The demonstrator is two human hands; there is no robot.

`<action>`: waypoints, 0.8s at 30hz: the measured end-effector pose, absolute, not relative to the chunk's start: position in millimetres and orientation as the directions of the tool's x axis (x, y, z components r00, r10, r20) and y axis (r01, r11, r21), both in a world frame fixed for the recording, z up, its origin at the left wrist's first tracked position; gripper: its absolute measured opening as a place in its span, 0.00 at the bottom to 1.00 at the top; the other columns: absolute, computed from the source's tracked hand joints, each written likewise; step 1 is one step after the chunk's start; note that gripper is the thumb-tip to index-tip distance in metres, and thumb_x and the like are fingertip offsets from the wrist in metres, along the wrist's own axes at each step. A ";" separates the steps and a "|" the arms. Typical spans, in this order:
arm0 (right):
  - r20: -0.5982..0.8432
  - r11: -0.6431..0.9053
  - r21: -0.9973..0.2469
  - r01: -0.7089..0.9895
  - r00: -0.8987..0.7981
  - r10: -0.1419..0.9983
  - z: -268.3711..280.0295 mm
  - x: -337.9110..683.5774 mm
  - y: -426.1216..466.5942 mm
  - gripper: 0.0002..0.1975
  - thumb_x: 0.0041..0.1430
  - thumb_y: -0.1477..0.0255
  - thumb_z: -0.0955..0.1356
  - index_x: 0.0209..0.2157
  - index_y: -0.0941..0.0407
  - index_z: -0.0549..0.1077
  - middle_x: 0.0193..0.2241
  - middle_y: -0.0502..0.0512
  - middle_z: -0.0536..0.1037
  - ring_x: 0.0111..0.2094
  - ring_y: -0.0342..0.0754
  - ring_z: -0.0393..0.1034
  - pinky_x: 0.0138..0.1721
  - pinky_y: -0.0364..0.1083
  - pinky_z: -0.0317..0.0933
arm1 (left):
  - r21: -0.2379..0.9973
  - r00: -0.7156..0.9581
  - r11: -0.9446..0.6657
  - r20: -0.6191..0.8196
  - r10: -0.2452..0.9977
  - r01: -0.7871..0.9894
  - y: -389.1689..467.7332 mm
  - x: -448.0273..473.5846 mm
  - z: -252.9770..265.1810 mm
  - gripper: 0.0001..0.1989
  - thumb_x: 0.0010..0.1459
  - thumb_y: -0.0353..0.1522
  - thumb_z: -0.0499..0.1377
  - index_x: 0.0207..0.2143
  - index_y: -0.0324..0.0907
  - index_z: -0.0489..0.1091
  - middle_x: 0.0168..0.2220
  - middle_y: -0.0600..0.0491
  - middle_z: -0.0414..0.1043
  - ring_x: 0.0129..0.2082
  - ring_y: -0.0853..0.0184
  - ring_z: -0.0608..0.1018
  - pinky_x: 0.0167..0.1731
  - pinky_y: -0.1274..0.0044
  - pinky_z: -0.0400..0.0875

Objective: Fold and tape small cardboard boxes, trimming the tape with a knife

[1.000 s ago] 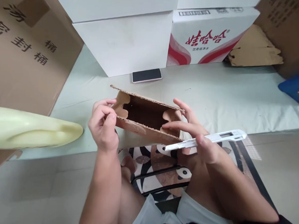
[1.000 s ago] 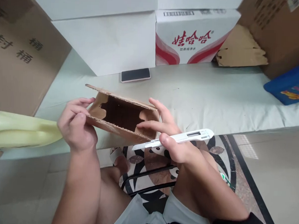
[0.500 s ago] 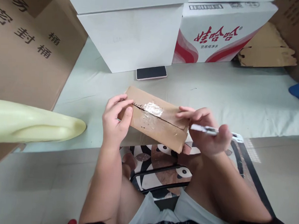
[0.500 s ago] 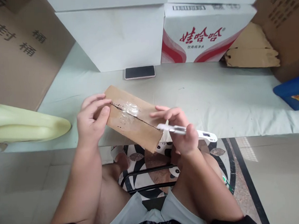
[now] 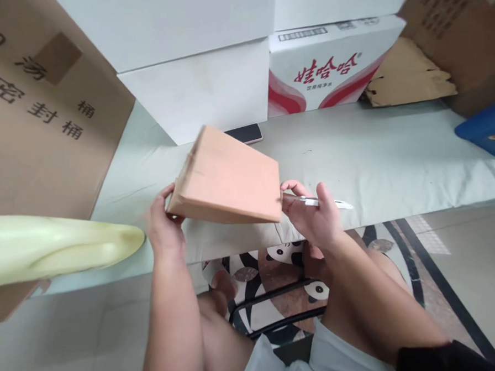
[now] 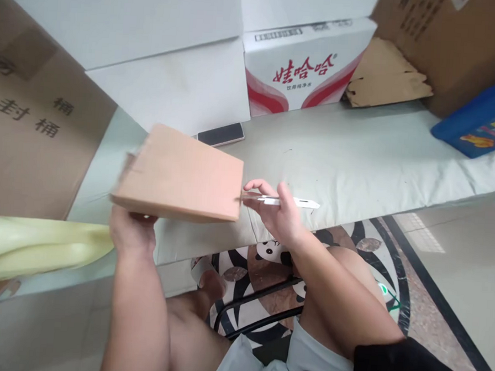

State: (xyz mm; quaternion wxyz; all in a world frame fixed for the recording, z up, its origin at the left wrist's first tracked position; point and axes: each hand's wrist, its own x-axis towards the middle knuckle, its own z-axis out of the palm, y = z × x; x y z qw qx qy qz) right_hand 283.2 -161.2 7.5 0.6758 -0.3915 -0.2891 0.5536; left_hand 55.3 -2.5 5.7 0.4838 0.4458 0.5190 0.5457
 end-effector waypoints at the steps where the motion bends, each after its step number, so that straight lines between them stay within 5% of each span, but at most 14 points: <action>1: 0.069 0.174 -0.871 -0.460 0.235 0.970 11.8 281.2 -161.6 0.33 0.59 0.35 0.58 0.41 0.48 0.72 0.44 0.55 0.83 0.57 0.59 0.73 0.68 0.63 0.53 | 0.993 -0.068 0.097 -0.102 0.992 -0.068 -5.5 59.2 4.3 0.20 0.52 0.50 0.59 0.36 0.44 0.75 0.38 0.50 0.78 0.36 0.63 0.78 0.24 0.79 0.69; 4: 0.309 0.362 -0.886 -0.290 0.213 0.927 24.7 280.3 -166.6 0.32 0.63 0.37 0.56 0.45 0.46 0.73 0.52 0.52 0.82 0.72 0.53 0.58 0.76 0.60 0.36 | 0.927 0.292 0.368 -0.373 0.881 0.073 -19.6 71.9 -0.1 0.35 0.50 0.63 0.52 0.37 0.42 0.74 0.28 0.48 0.74 0.25 0.62 0.74 0.19 0.76 0.64; 7: 0.367 0.397 -0.902 -0.172 0.179 0.913 33.7 286.7 -177.0 0.31 0.61 0.38 0.60 0.49 0.46 0.74 0.54 0.52 0.81 0.76 0.53 0.47 0.75 0.63 0.39 | 0.845 0.523 0.443 -0.534 0.665 0.300 -34.7 80.9 -1.4 0.43 0.52 0.67 0.49 0.48 0.41 0.73 0.30 0.46 0.77 0.25 0.60 0.77 0.19 0.75 0.63; 10: 0.378 0.412 -0.902 -0.130 0.223 0.898 36.7 295.4 -186.4 0.32 0.62 0.37 0.59 0.49 0.48 0.74 0.49 0.55 0.83 0.71 0.57 0.59 0.71 0.65 0.52 | 0.774 0.542 0.400 -0.631 0.556 0.491 -41.3 84.2 -0.3 0.41 0.55 0.65 0.49 0.46 0.40 0.74 0.30 0.45 0.78 0.26 0.58 0.80 0.20 0.75 0.61; 12: 0.358 0.399 -0.910 -0.113 0.272 0.893 36.5 299.9 -189.6 0.33 0.62 0.37 0.58 0.47 0.49 0.73 0.45 0.56 0.84 0.63 0.59 0.70 0.66 0.64 0.61 | 0.758 0.514 0.287 -0.622 0.591 0.586 -39.2 84.8 -1.4 0.35 0.55 0.61 0.53 0.39 0.38 0.76 0.27 0.45 0.78 0.25 0.58 0.80 0.22 0.75 0.62; 15: 0.321 0.351 -0.935 -0.053 0.299 0.899 35.0 303.1 -190.3 0.32 0.62 0.37 0.59 0.45 0.50 0.73 0.43 0.58 0.83 0.50 0.57 0.78 0.57 0.61 0.69 | 0.830 0.412 0.095 -0.369 0.833 0.550 -31.1 85.3 -6.3 0.27 0.54 0.54 0.61 0.42 0.40 0.75 0.35 0.45 0.80 0.32 0.59 0.80 0.29 0.72 0.70; 18: 0.317 0.334 -0.942 -0.028 0.251 0.915 32.8 302.1 -189.3 0.31 0.63 0.39 0.59 0.44 0.51 0.74 0.43 0.58 0.81 0.48 0.57 0.77 0.53 0.59 0.70 | 0.920 0.237 -0.260 0.194 0.952 0.294 -30.1 86.7 -7.4 0.28 0.57 0.51 0.60 0.53 0.44 0.71 0.53 0.43 0.76 0.52 0.56 0.79 0.44 0.68 0.76; 21: 0.329 0.336 -0.942 -0.014 0.169 0.929 31.3 298.2 -188.2 0.24 0.66 0.47 0.61 0.47 0.51 0.72 0.42 0.56 0.79 0.49 0.55 0.75 0.51 0.56 0.69 | 0.739 0.346 -0.669 0.608 0.714 0.083 -44.6 92.7 0.9 0.23 0.63 0.47 0.57 0.57 0.49 0.71 0.61 0.46 0.71 0.64 0.54 0.72 0.59 0.61 0.72; 24: 0.351 0.341 -0.936 0.086 0.179 0.919 31.0 293.6 -186.6 0.16 0.67 0.53 0.64 0.43 0.51 0.69 0.39 0.55 0.77 0.47 0.54 0.74 0.47 0.53 0.68 | 0.582 0.555 -0.813 0.668 0.495 0.024 -66.2 103.2 11.4 0.16 0.65 0.40 0.56 0.53 0.49 0.74 0.57 0.49 0.75 0.62 0.55 0.72 0.66 0.55 0.64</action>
